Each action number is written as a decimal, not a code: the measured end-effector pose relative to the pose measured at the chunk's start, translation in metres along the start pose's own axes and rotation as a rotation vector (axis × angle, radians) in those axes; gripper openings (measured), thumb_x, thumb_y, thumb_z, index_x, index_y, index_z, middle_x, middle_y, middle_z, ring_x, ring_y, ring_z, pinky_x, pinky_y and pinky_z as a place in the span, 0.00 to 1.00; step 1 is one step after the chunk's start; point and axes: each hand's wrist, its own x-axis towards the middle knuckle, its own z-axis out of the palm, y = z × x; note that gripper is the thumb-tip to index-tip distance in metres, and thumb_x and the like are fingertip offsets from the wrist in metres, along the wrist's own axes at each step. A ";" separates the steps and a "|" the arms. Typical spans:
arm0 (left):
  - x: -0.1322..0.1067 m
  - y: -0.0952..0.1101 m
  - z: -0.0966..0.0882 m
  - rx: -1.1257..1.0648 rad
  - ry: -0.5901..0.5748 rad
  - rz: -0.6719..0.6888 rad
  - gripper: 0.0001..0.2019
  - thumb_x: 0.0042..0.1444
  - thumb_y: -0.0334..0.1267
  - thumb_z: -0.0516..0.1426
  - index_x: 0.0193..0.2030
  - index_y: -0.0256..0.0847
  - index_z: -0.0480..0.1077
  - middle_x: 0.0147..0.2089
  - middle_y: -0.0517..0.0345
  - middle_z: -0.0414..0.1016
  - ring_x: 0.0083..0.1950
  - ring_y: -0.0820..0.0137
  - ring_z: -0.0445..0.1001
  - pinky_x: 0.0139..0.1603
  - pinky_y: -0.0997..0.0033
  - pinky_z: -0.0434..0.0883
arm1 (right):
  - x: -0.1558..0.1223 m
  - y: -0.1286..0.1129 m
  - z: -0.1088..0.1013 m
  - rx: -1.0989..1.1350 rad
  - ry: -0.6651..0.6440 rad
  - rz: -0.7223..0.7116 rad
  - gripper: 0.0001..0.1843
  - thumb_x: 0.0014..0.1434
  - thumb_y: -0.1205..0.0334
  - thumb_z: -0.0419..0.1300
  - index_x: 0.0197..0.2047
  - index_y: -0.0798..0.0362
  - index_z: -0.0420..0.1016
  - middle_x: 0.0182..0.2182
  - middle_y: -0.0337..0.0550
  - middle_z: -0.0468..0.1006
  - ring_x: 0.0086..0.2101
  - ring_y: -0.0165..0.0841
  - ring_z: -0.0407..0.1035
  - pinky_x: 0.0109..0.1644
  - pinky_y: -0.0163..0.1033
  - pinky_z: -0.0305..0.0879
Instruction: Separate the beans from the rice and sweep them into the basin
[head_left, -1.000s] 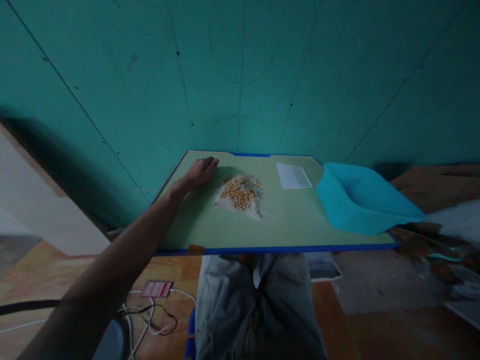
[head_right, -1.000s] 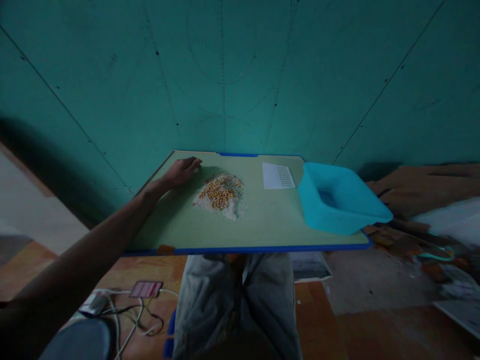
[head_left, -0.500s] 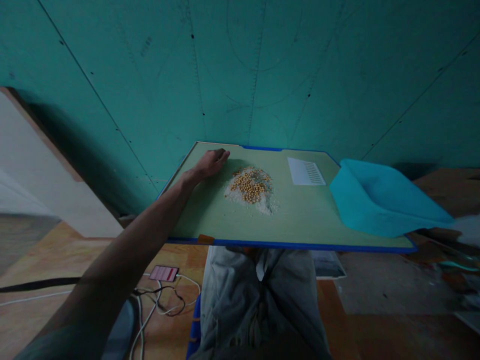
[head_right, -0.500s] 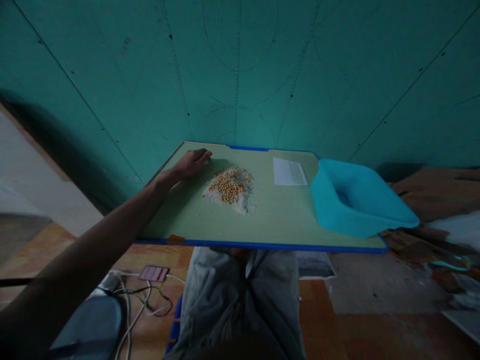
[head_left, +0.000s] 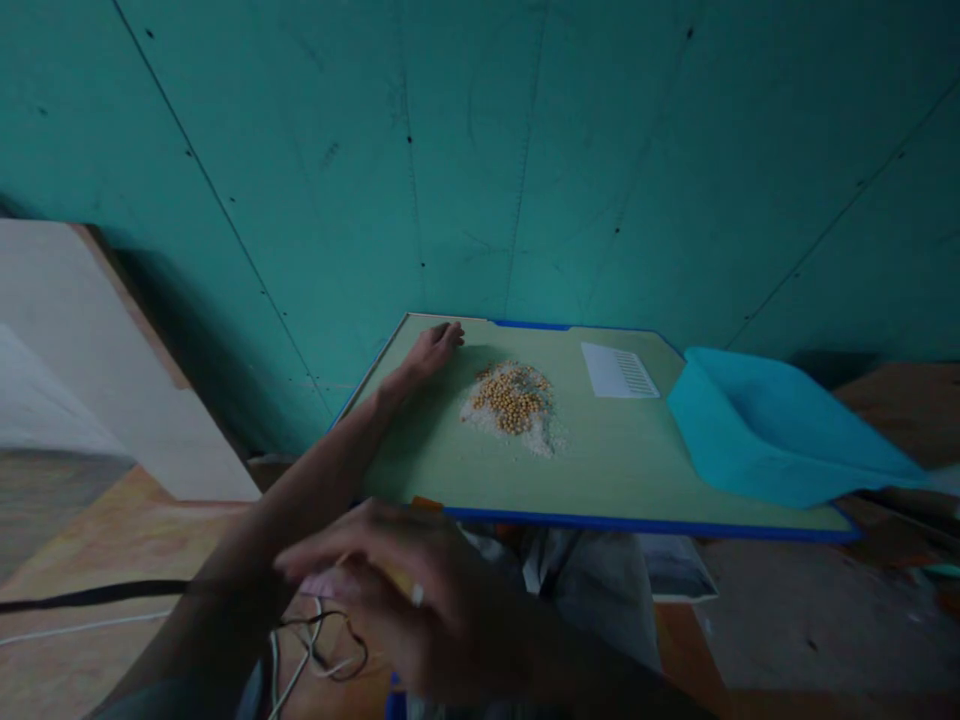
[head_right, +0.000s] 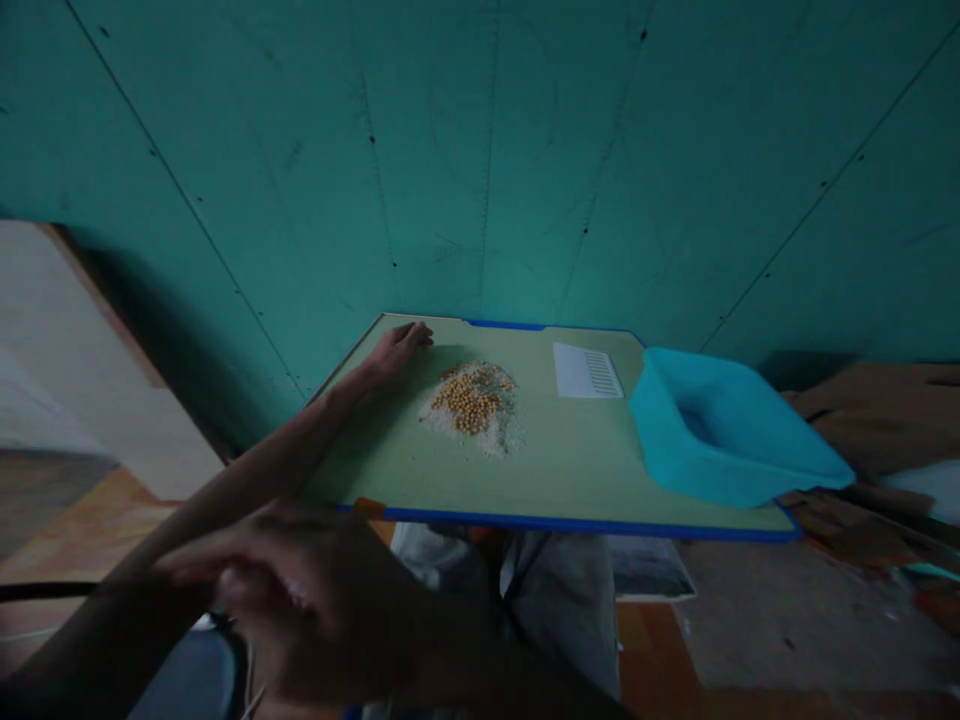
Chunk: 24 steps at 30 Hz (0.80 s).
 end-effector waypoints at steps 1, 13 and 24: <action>0.001 -0.002 0.000 -0.078 0.022 -0.034 0.32 0.63 0.59 0.44 0.48 0.28 0.73 0.48 0.35 0.78 0.47 0.59 0.76 0.50 0.59 0.70 | 0.004 0.009 -0.002 0.063 0.031 0.009 0.16 0.70 0.58 0.50 0.58 0.44 0.70 0.55 0.39 0.75 0.52 0.31 0.71 0.58 0.39 0.70; 0.006 -0.005 -0.002 -0.540 -0.036 -0.218 0.34 0.63 0.61 0.45 0.56 0.29 0.70 0.58 0.36 0.74 0.58 0.61 0.74 0.63 0.59 0.65 | 0.045 0.111 -0.031 0.278 0.206 0.341 0.21 0.65 0.64 0.54 0.61 0.51 0.66 0.58 0.53 0.73 0.58 0.37 0.69 0.64 0.48 0.64; -0.013 0.032 0.022 -0.483 -0.031 -0.059 0.33 0.64 0.59 0.44 0.56 0.29 0.69 0.59 0.39 0.73 0.61 0.60 0.70 0.65 0.59 0.62 | 0.055 0.127 -0.155 -0.371 0.545 0.210 0.14 0.66 0.65 0.50 0.47 0.52 0.77 0.46 0.43 0.81 0.47 0.31 0.75 0.53 0.39 0.69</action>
